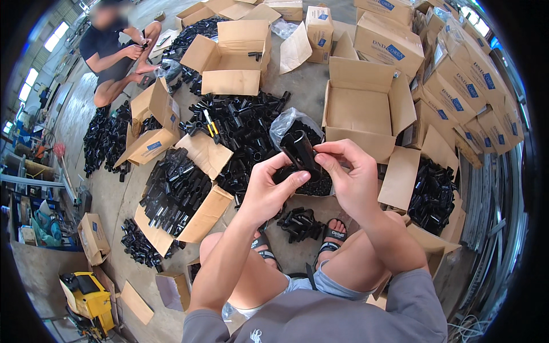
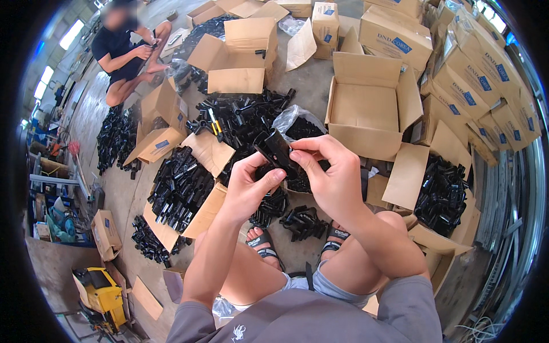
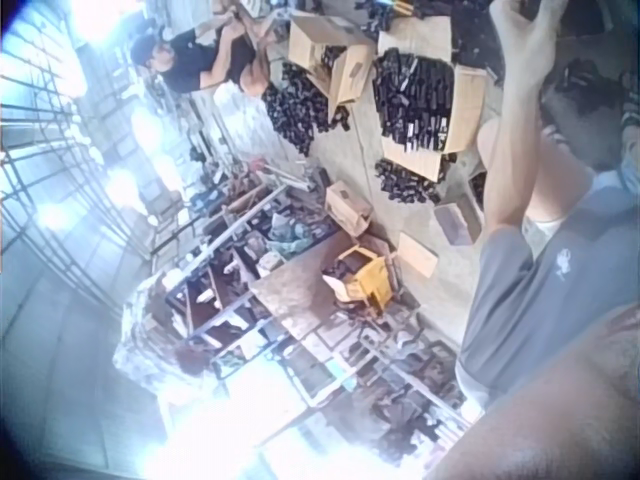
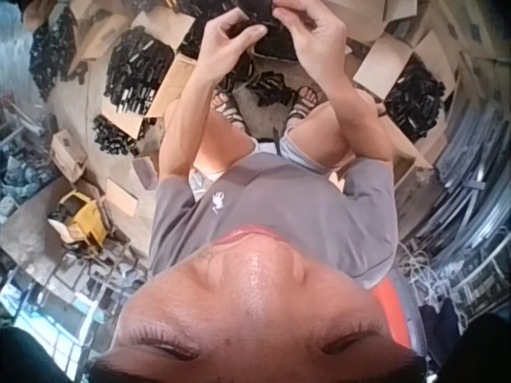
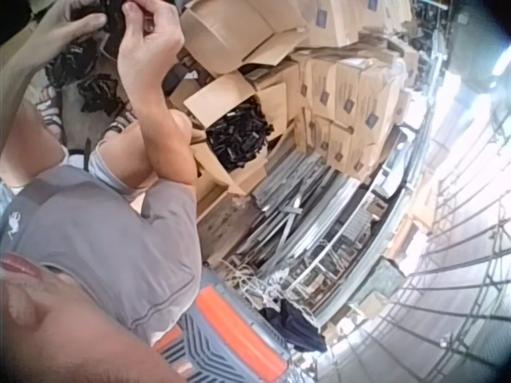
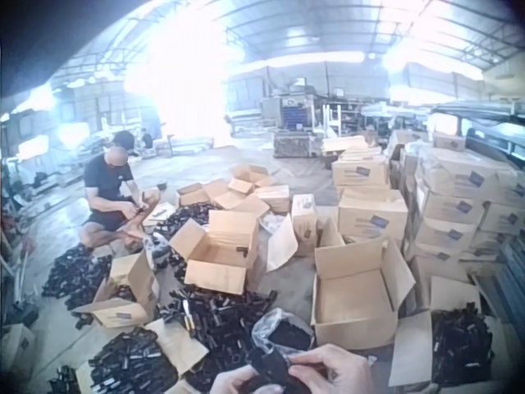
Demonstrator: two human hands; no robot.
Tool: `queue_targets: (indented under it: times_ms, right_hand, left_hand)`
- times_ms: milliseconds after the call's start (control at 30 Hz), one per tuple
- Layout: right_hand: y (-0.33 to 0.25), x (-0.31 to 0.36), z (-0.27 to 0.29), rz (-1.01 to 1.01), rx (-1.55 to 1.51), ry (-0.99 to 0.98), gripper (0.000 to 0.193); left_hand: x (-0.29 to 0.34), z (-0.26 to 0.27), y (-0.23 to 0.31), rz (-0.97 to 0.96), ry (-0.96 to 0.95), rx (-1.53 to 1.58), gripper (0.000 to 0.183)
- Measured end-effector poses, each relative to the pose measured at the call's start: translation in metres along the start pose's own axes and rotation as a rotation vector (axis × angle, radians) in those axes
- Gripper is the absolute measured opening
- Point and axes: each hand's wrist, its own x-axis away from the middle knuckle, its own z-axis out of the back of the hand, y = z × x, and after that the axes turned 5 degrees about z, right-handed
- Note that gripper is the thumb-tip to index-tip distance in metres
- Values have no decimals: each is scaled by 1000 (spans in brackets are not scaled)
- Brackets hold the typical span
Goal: The person sorts black plastic components by hand, placing them into a small bag and organizing them into various cardboard boxes on the floor.
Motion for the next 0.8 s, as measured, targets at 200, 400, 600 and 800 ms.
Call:
queue_targets:
  times_ms: [200, 400, 600, 800]
  right_hand:
    - [-3, -4, 8, 100, 134, -64, 7]
    - [0, -6, 14, 183, 222, -100, 8]
    - [5, -2, 15, 187, 211, -88, 12]
    - [11, 10, 1, 133, 291, -80, 25]
  left_hand:
    - [-2, -2, -2, -24, -1, -43, 21]
    - [-2, -5, 0, -32, 4, -63, 22]
    - [-3, -3, -3, -28, 4, -101, 21]
    - [-7, -7, -10, -62, 147, -356, 28]
